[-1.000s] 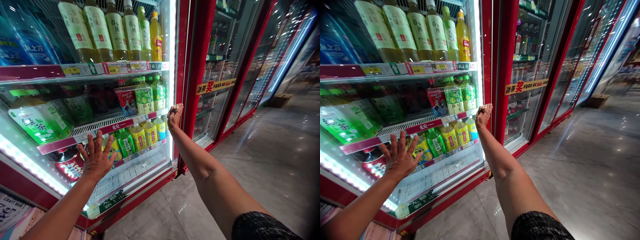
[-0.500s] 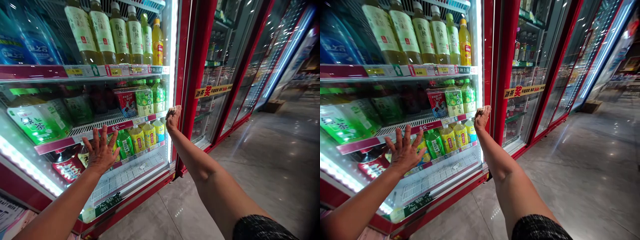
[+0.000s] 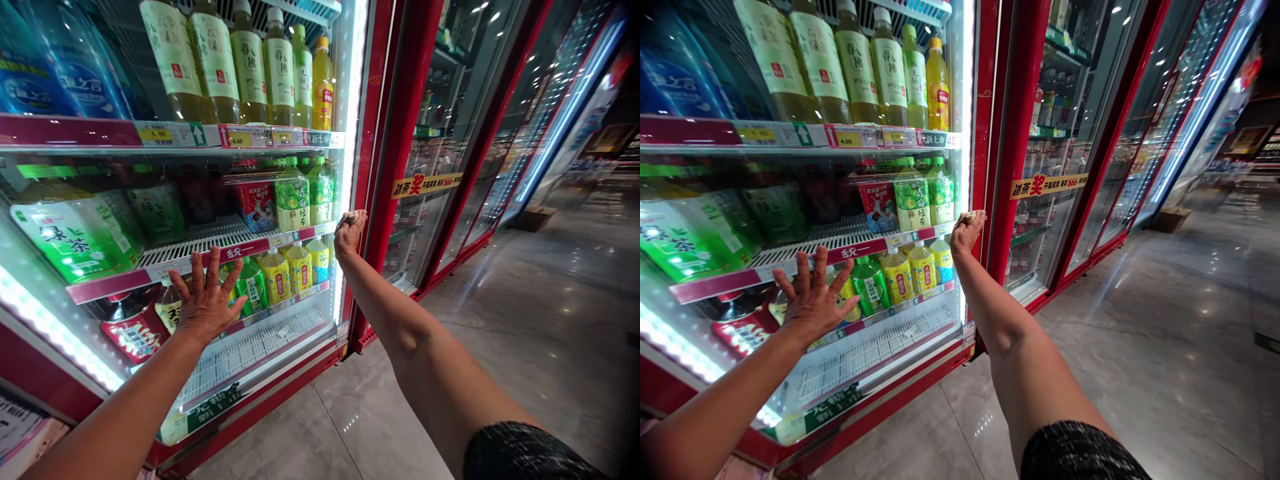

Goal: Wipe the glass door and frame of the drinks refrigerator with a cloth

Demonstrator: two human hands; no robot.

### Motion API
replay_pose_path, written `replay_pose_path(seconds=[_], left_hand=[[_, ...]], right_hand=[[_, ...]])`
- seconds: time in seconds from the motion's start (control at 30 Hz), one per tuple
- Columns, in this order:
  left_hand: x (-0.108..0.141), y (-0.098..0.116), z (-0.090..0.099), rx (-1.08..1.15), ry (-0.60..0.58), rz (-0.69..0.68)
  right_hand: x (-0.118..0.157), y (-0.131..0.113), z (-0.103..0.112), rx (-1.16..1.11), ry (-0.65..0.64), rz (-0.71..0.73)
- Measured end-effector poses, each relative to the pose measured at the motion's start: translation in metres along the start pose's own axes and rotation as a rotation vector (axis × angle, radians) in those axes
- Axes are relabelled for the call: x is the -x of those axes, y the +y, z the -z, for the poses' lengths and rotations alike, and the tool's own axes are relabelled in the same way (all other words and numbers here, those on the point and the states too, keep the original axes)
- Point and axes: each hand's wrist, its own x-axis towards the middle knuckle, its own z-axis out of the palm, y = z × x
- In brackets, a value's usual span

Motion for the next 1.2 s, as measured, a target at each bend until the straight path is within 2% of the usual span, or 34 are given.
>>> replay_pose_path(seconds=[0.37,0.57,0.73,0.8,0.9,0.93,1.1,1.2], left_hand=[[-0.001,0.004,0.005,0.005,-0.045,0.023],[-0.002,0.006,0.009,0.012,-0.085,0.039],[-0.002,0.005,0.011,0.01,-0.096,0.034],[-0.002,0.005,0.012,0.013,-0.083,0.021],[-0.001,0.005,0.014,0.018,-0.076,0.004],[-0.001,0.005,0.014,0.017,-0.077,0.002],[0.001,0.001,0.013,0.028,-0.087,-0.018],[0.003,-0.001,0.013,0.046,-0.08,-0.031]], right_hand=[[0.024,-0.011,-0.007,-0.028,-0.02,-0.014],[0.04,-0.017,-0.005,-0.038,-0.071,0.082],[0.053,-0.021,-0.007,-0.033,-0.02,0.008],[0.061,-0.029,-0.013,-0.031,-0.041,0.049],[0.074,-0.038,-0.018,-0.022,-0.134,0.258],[0.077,-0.039,-0.018,-0.015,-0.142,0.286],[0.082,-0.039,-0.016,0.026,-0.044,0.143],[0.096,-0.047,-0.017,0.043,-0.105,0.234]])
